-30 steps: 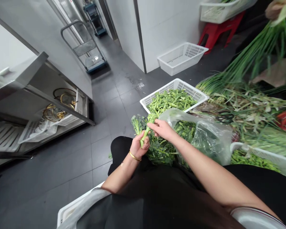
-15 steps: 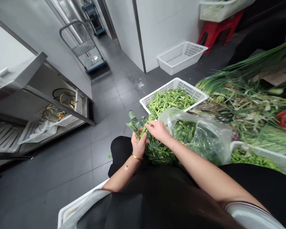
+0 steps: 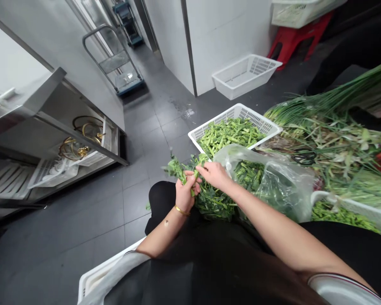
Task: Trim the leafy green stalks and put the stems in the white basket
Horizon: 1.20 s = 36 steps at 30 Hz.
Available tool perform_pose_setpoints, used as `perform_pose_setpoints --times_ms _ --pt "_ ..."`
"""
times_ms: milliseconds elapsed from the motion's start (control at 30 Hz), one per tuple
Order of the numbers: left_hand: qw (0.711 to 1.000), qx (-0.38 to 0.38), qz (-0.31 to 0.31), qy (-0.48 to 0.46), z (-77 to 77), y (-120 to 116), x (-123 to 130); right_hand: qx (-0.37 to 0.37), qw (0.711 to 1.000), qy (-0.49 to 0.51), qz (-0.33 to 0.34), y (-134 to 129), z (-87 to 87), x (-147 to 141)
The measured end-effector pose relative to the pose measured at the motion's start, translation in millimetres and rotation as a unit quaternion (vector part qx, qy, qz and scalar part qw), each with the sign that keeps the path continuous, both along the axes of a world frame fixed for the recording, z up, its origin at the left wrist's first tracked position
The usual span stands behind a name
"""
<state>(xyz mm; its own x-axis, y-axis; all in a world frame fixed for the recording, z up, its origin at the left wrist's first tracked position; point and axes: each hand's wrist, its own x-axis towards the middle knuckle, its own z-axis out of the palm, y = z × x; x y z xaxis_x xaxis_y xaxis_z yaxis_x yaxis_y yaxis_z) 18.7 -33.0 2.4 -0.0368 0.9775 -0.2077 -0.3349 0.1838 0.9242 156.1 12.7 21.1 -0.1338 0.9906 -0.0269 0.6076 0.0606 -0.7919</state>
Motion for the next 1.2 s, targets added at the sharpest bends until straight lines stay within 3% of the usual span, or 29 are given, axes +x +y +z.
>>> perform_pose_setpoints --times_ms 100,167,200,267,367,433,533,633,700,767,867,967,1067,1133,1200 --pt "0.997 -0.041 0.000 -0.070 2.4 5 3 0.207 0.971 -0.108 0.044 -21 0.8 -8" --pt "0.995 -0.043 0.029 -0.086 3.8 9 2 0.281 0.943 -0.130 0.118 -42 0.0 -11" --pt "0.994 -0.043 0.038 -0.090 4.6 11 1 0.280 0.939 -0.125 0.154 -50 -1.0 -10" --pt "0.994 -0.045 0.032 -0.095 6.3 13 0 0.203 0.957 -0.093 0.184 -57 -4.0 -5" --pt "0.993 -0.058 0.005 -0.104 8.1 13 2 -0.001 0.996 0.022 0.089 -39 -9.2 8" --pt "0.992 -0.068 -0.025 -0.103 8.1 12 5 -0.067 0.991 0.118 -0.002 -20 -12.5 17" --pt "0.986 -0.089 -0.093 -0.106 7.3 9 8 -0.002 0.991 0.122 -0.061 -2 -17.7 21" --pt "0.976 -0.123 -0.135 -0.119 6.1 7 12 0.162 0.985 -0.052 -0.033 -6 -19.9 18" --pt "0.973 -0.137 -0.129 -0.133 4.5 7 13 0.253 0.955 -0.153 0.020 -16 -17.5 15" --pt "0.974 -0.138 -0.108 -0.143 1.6 9 13 0.298 0.932 -0.195 0.070 -29 -13.5 19" --pt "0.979 -0.136 -0.077 -0.130 -3.6 21 8 0.286 0.937 -0.181 0.093 -50 -14.3 47" --pt "0.985 -0.119 -0.077 -0.095 -4.6 54 8 0.200 0.968 -0.144 0.049 -72 -30.5 94" --pt "0.990 -0.083 -0.103 -0.045 1.3 113 24 0.127 0.985 -0.115 0.028 -91 -50.9 120" --pt "0.991 -0.082 -0.109 -0.001 8.2 161 45 0.098 0.987 -0.111 0.060 -98 -59.0 109" --pt "0.990 -0.079 -0.111 0.039 16.9 209 73 0.075 0.984 -0.117 0.112 -99 -63.4 80"
